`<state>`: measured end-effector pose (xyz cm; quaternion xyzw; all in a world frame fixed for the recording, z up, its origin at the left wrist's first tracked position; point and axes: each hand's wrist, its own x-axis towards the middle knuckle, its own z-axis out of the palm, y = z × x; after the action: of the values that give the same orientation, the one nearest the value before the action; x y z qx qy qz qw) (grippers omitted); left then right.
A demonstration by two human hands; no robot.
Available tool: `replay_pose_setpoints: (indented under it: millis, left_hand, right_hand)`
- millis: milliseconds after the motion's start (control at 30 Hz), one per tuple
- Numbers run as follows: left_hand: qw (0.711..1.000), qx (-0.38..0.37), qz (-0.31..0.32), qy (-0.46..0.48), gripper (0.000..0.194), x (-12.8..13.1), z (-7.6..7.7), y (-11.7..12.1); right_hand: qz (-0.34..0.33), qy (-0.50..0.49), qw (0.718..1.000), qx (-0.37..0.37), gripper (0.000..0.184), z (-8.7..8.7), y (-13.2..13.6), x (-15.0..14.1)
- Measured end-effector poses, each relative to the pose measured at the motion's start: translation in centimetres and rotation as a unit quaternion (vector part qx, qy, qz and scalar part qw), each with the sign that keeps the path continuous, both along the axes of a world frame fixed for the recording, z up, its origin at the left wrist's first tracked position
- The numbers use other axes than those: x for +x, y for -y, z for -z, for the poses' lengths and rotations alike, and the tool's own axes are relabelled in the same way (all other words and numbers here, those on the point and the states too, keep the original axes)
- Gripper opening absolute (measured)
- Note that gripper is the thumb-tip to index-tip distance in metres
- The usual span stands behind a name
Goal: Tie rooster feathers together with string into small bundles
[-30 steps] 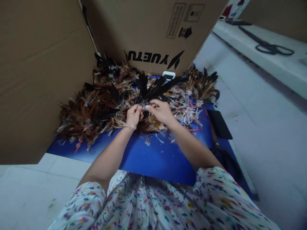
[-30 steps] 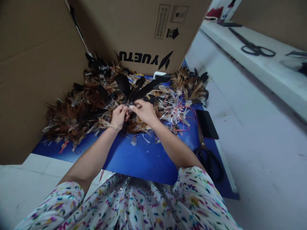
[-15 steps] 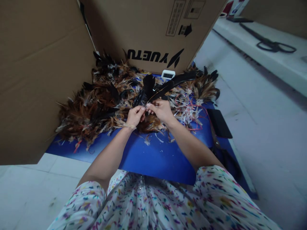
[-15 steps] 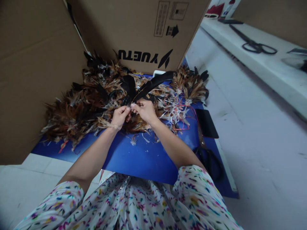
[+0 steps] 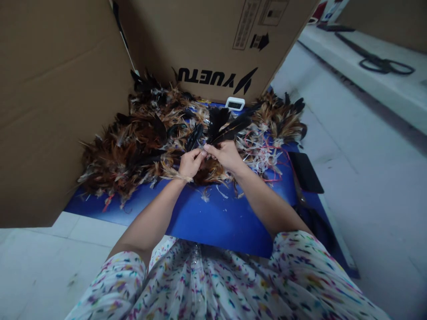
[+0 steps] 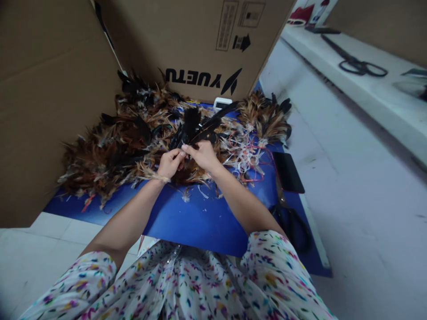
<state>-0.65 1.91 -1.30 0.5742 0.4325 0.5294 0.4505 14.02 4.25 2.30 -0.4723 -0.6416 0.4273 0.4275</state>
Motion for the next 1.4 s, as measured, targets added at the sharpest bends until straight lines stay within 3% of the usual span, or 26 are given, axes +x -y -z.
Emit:
replay_pose_setpoints:
  millis: [167, 300, 400, 600, 900, 1000, 1133, 1267, 1400]
  left_hand:
    - [0.966, -0.156, 0.108, 0.174, 0.045, 0.1, -0.8, 0.3]
    - [0.937, -0.216, 0.150, 0.229, 0.039, -0.2, -1.4, 0.5]
    - [0.934, -0.226, 0.147, 0.233, 0.036, -0.3, -1.4, 0.5]
    - [0.961, -0.175, 0.110, 0.182, 0.043, -0.1, -1.0, 0.3]
    - [0.952, -0.183, 0.183, 0.165, 0.053, -0.8, -1.6, 0.4]
    - [0.963, -0.157, 0.123, 0.180, 0.052, -0.8, -1.6, 0.1]
    - [0.960, -0.133, -0.040, 0.243, 0.043, -1.1, -1.6, -0.9]
    - [0.938, -0.115, -0.157, 0.287, 0.038, -1.8, -1.5, -1.8]
    - [0.927, -0.117, -0.198, 0.295, 0.036, -2.1, -1.3, -2.2]
  right_hand:
    - [-0.038, 0.004, 0.999, -0.001, 0.055, -0.8, 0.2, 0.4]
    - [-0.057, -0.004, 0.998, -0.006, 0.053, -1.4, 0.3, 0.7]
    - [-0.078, 0.004, 0.997, 0.009, 0.050, -1.4, 0.2, 1.0]
    - [-0.061, 0.026, 0.998, 0.021, 0.050, -0.9, -0.1, 1.0]
    - [-0.107, 0.041, 0.993, 0.021, 0.052, -1.6, 0.1, 1.1]
    - [-0.095, -0.008, 0.995, -0.008, 0.045, -2.1, -0.3, 0.5]
    - [-0.065, -0.036, 0.996, -0.046, 0.024, -1.6, -1.7, -0.8]
    - [-0.048, 0.136, 0.989, -0.044, 0.005, -0.4, -3.1, -2.6]
    - [-0.035, 0.347, 0.937, -0.020, 0.025, 0.5, -4.0, -4.8]
